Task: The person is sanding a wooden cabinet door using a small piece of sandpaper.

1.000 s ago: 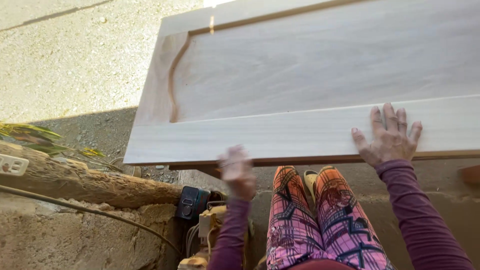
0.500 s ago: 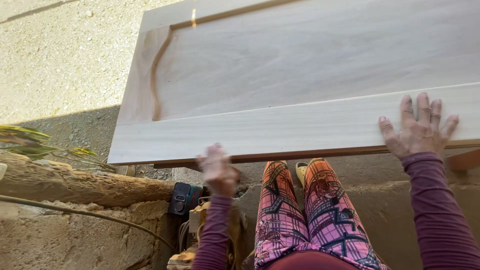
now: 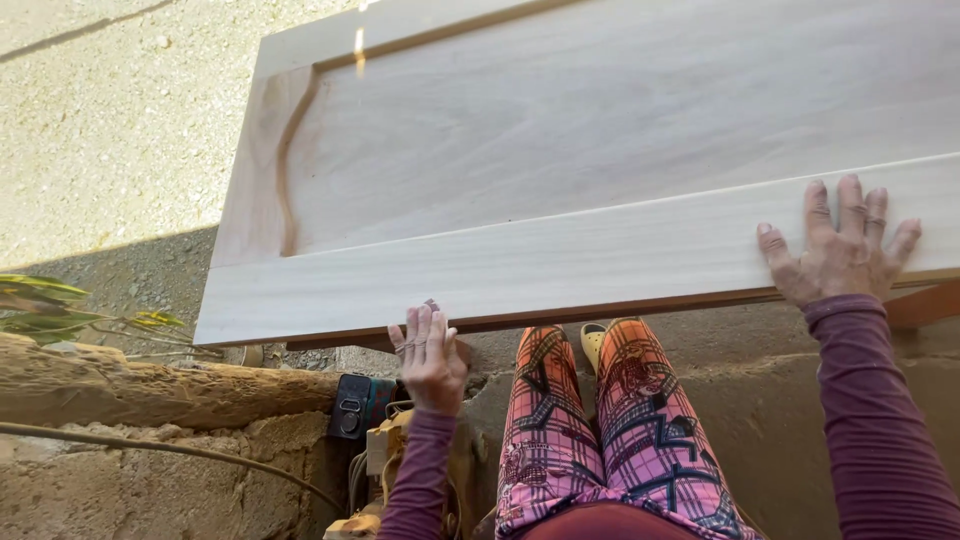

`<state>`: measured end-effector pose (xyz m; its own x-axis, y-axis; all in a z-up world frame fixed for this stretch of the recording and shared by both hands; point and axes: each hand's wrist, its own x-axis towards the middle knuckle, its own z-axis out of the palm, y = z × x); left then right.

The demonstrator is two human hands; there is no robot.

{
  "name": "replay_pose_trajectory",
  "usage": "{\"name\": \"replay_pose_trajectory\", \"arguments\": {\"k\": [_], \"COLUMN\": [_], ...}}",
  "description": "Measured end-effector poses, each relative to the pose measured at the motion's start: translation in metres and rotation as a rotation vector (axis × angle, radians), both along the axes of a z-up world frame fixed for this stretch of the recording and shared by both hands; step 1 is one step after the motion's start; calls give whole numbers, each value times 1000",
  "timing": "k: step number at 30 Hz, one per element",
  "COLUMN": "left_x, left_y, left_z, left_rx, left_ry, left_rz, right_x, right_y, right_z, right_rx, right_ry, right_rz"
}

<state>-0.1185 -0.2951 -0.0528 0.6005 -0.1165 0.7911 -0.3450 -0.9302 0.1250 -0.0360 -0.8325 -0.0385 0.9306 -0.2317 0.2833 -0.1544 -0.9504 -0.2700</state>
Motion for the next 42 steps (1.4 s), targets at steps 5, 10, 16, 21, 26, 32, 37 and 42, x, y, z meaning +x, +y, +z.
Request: {"name": "replay_pose_trajectory", "arguments": {"k": [5, 10, 16, 21, 26, 32, 37, 42], "left_x": [3, 7, -6, -3, 15, 3, 0, 7], "left_y": [-140, -203, -44, -129, -235, -86, -66, -172], "left_z": [-7, 11, -7, -2, 14, 16, 15, 18], "left_rx": [-75, -32, 66, -39, -69, -25, -16, -84], "left_ry": [-3, 161, -1, 52, 233, 254, 135, 159], "left_rz": [-175, -370, -97, -135, -423, -277, 62, -224], "right_x": [-4, -2, -5, -7, -5, -8, -7, -8], "right_y": [-2, -1, -1, 1, 1, -5, -6, -4], "right_z": [-6, 2, -7, -2, -1, -8, -13, -14], "right_rx": [-7, 9, 12, 22, 16, 35, 10, -2], "right_ry": [-43, -24, -51, -32, -66, -82, -116, -144], "right_rz": [11, 13, -7, -15, 4, 17, 25, 26]}}
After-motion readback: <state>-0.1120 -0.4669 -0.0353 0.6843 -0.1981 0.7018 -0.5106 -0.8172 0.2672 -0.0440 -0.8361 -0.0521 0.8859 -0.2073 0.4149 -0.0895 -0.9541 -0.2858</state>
